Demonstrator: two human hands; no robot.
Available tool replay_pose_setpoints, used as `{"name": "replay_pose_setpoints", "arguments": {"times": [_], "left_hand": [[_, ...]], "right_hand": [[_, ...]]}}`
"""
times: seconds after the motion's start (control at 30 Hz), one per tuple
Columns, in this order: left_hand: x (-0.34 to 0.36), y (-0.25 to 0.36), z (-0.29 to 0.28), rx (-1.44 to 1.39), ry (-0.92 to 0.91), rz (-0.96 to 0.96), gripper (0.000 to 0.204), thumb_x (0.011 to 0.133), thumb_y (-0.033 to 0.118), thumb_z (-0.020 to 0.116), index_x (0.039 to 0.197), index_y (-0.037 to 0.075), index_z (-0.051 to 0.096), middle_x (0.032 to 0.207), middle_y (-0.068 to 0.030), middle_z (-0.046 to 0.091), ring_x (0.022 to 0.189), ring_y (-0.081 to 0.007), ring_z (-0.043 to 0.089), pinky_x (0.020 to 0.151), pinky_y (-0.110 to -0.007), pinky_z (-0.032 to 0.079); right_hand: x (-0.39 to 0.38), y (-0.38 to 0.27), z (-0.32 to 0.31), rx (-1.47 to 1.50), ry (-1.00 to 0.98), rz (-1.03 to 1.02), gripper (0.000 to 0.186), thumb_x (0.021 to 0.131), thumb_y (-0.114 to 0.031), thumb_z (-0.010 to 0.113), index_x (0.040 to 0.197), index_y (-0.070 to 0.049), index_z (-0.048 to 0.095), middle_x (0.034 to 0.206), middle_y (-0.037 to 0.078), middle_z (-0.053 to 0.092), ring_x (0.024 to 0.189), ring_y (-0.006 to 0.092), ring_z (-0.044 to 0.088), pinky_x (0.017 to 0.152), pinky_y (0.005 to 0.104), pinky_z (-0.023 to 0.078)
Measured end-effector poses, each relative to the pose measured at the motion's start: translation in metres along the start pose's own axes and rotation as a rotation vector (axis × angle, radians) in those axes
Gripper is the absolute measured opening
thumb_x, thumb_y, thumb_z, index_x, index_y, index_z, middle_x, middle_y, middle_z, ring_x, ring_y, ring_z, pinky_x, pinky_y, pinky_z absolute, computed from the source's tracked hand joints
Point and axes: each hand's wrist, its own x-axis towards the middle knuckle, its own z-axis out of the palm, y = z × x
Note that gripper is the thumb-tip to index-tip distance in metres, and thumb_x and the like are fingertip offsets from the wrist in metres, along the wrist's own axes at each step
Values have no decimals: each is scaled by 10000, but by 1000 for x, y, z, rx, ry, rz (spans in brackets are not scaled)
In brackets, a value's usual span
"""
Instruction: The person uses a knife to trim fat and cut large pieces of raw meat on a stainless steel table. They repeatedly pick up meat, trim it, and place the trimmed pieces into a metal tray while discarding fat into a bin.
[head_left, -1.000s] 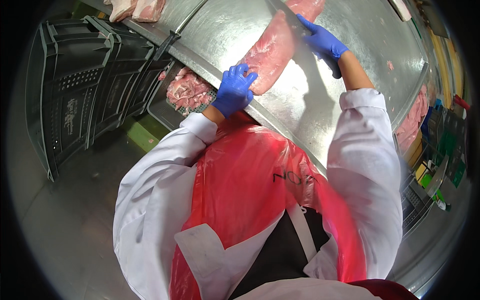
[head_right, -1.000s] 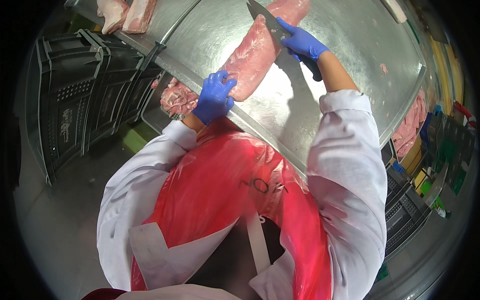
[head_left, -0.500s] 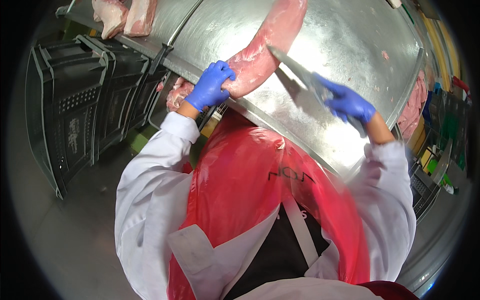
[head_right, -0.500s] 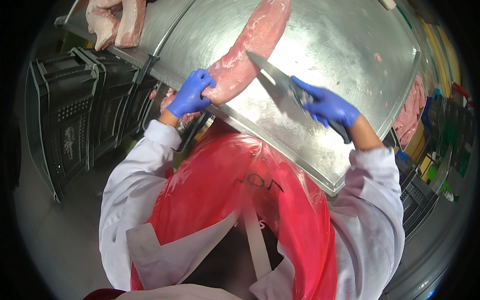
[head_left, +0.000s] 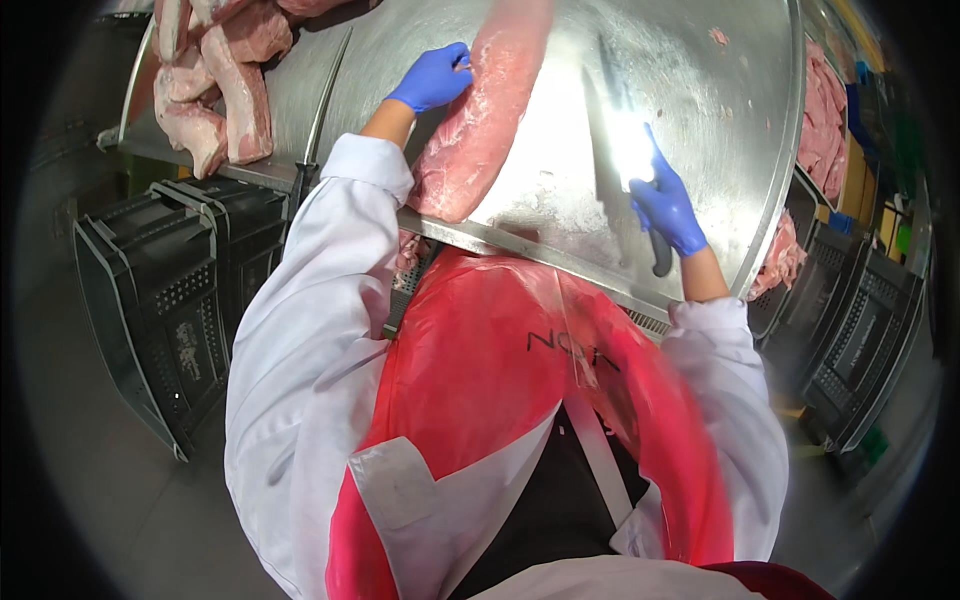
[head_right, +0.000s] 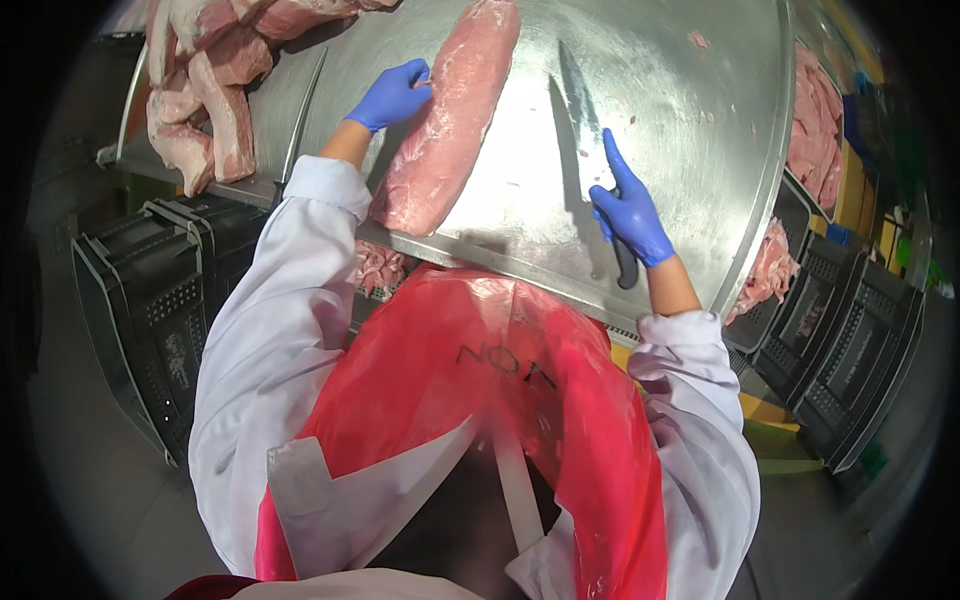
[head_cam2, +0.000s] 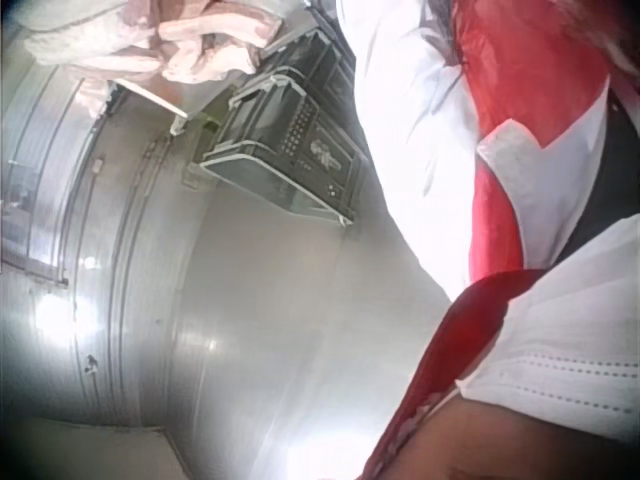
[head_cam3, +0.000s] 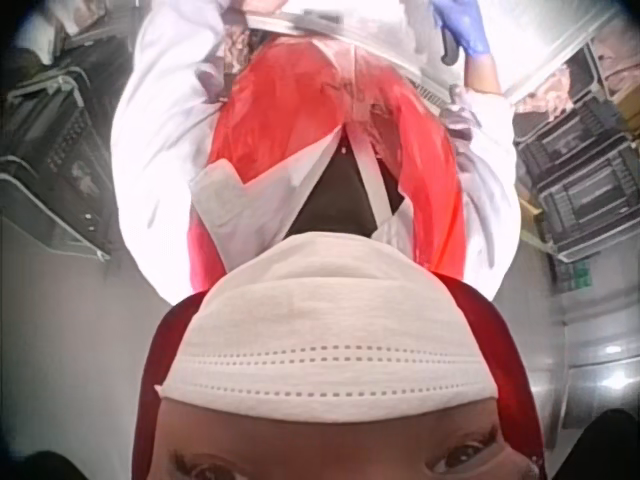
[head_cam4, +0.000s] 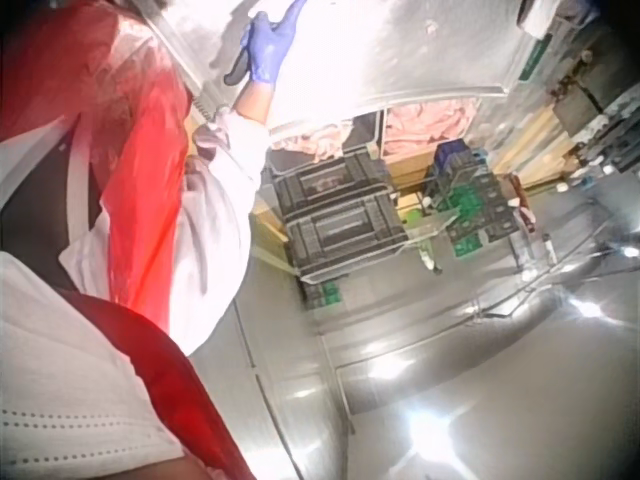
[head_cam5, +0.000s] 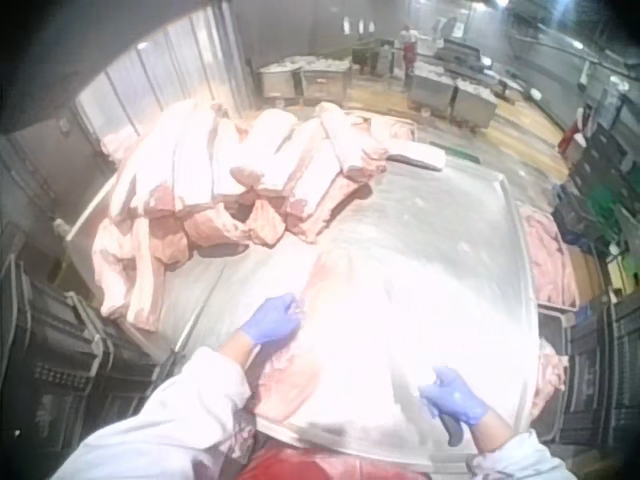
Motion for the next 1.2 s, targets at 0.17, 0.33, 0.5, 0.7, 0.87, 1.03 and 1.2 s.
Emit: {"name": "replay_pose_setpoints", "arguments": {"times": [0.17,0.33,0.5,0.7,0.87,1.03,1.2], "left_hand": [[-5,15,-20,45,-71,62,158,868,173,612,948,39,580,718,-128,560,637,-206,493,651,-371,461],[-6,17,-23,80,-25,126,170,858,147,613,972,25,582,725,-164,568,634,-264,513,658,-387,472],[-8,6,-31,90,-34,166,161,855,136,605,958,16,572,743,-202,574,650,-351,516,664,-409,476],[-2,16,-50,123,-143,260,123,838,106,581,905,12,539,738,-208,558,661,-392,496,650,-434,466],[-12,14,-73,107,-175,233,104,825,75,556,907,16,533,757,-217,570,681,-413,522,654,-444,470],[-20,30,-86,132,-184,351,116,821,76,570,906,11,524,778,-208,585,687,-395,540,662,-433,479],[-48,29,-111,172,-137,300,101,823,93,586,891,32,541,764,-204,600,698,-406,571,648,-436,486]], "right_hand": [[92,-8,55,-176,4,-175,850,882,-141,615,1628,-277,231,764,80,640,623,139,593,703,299,537],[214,-39,106,-217,-280,-334,825,879,-138,577,1623,-281,251,814,111,674,596,152,610,622,297,537],[174,-53,62,-558,-727,-118,807,879,-98,543,1617,-279,270,760,68,639,505,130,567,510,275,505],[154,-75,91,-402,-656,-40,801,906,-93,519,1619,-332,242,792,73,641,564,130,585,532,286,525],[103,-102,57,-766,-819,116,824,901,-68,469,1630,-326,183,763,57,635,533,118,570,521,282,530],[122,-70,105,-459,-756,5,746,961,-140,470,1628,-322,189,783,79,649,532,137,582,569,314,553],[64,-88,76,-750,-804,56,767,955,-116,473,1631,-324,177,766,83,655,557,132,608,565,324,546]]}}
